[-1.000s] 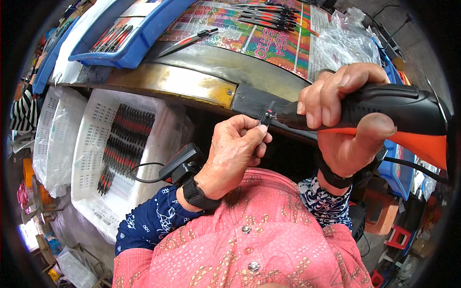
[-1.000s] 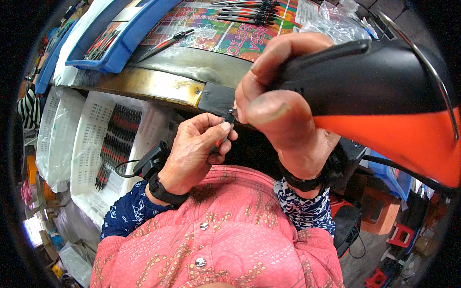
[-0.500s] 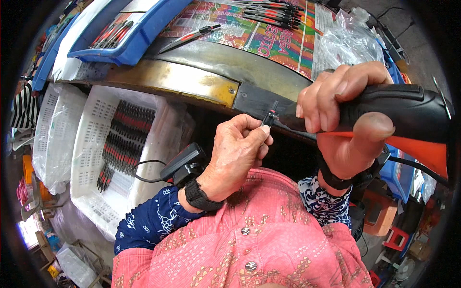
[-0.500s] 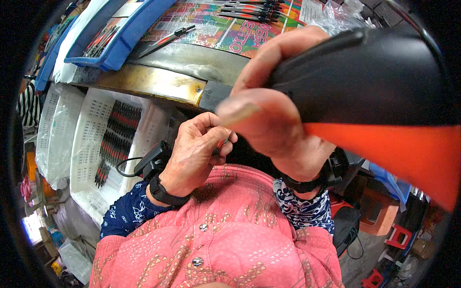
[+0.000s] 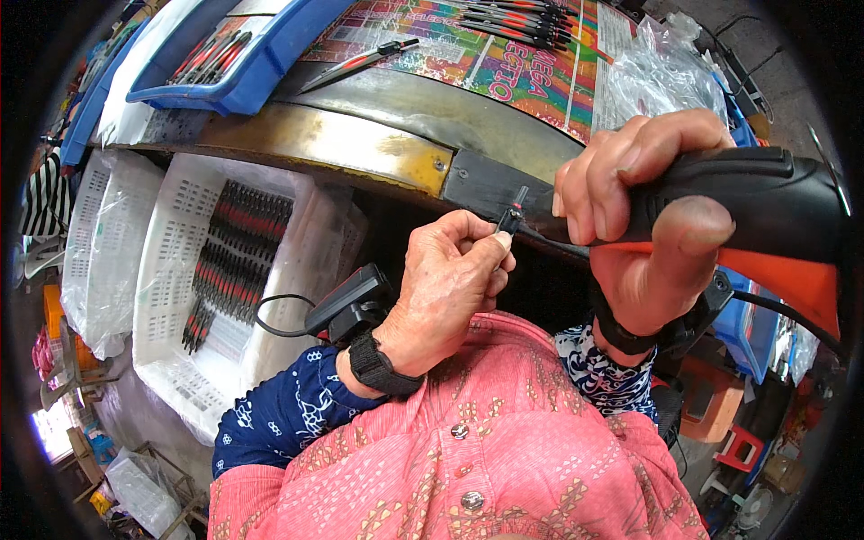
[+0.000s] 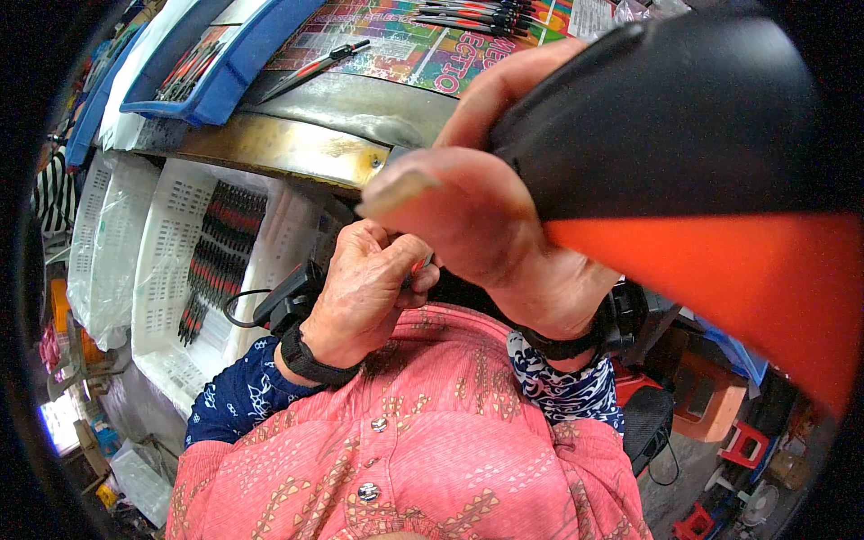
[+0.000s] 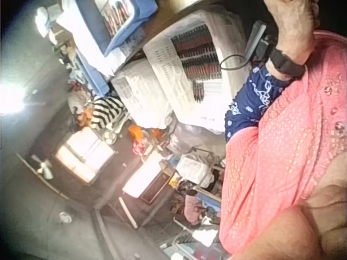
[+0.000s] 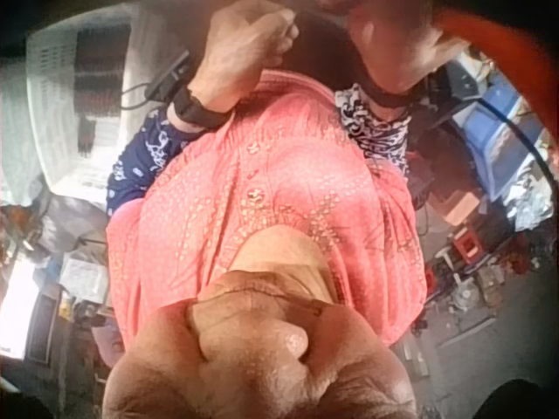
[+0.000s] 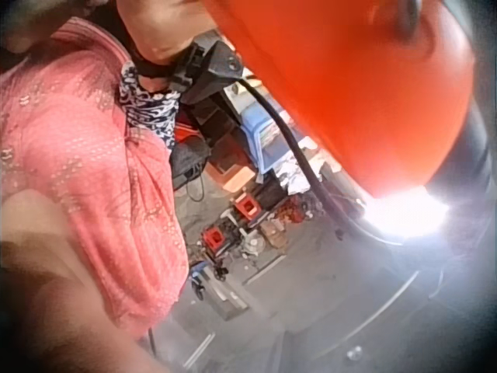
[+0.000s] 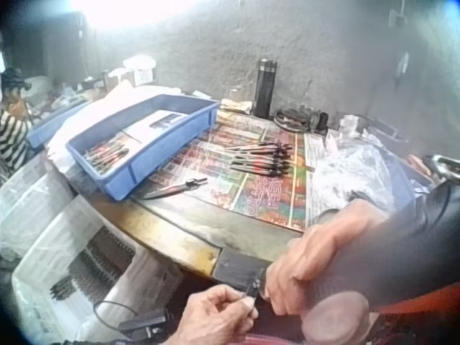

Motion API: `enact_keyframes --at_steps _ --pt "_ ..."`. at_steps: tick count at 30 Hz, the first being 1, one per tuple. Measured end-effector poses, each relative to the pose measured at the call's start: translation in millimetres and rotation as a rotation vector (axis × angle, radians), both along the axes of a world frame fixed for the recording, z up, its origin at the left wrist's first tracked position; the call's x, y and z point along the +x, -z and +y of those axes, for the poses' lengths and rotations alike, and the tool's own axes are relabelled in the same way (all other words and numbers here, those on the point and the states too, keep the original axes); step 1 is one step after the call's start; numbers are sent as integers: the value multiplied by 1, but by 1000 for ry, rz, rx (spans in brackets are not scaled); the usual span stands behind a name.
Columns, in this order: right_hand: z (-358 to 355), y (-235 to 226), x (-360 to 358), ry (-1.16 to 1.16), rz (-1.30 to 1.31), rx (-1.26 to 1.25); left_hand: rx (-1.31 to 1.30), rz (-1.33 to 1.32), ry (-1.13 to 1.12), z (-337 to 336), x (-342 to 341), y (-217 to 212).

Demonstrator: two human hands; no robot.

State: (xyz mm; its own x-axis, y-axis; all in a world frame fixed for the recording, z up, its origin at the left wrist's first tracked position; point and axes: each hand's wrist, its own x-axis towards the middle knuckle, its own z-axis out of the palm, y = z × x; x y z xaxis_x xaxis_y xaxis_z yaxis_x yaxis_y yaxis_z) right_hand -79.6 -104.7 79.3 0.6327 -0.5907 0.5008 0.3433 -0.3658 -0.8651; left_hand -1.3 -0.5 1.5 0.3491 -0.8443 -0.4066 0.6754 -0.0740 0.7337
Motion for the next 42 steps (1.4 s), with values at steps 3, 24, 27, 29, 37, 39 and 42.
enact_keyframes --at_steps 3,24,27,29,37,39,42 --pt "1 1 1 7 -7 1 25 -3 18 1 1 -1" --pt "6 -16 3 11 55 -5 7 -7 33 1 4 2" --pt "3 -20 4 -70 101 11 -8 14 7 -1 3 3" --pt "3 -18 8 -50 62 4 -2 18 12 0 3 3" --pt "4 -12 9 82 64 -100 40 -3 73 3 6 0" --pt "5 -10 9 117 50 -113 42 -7 79 3 6 -1" --pt "5 -10 8 100 61 -107 44 -5 80 4 6 0"
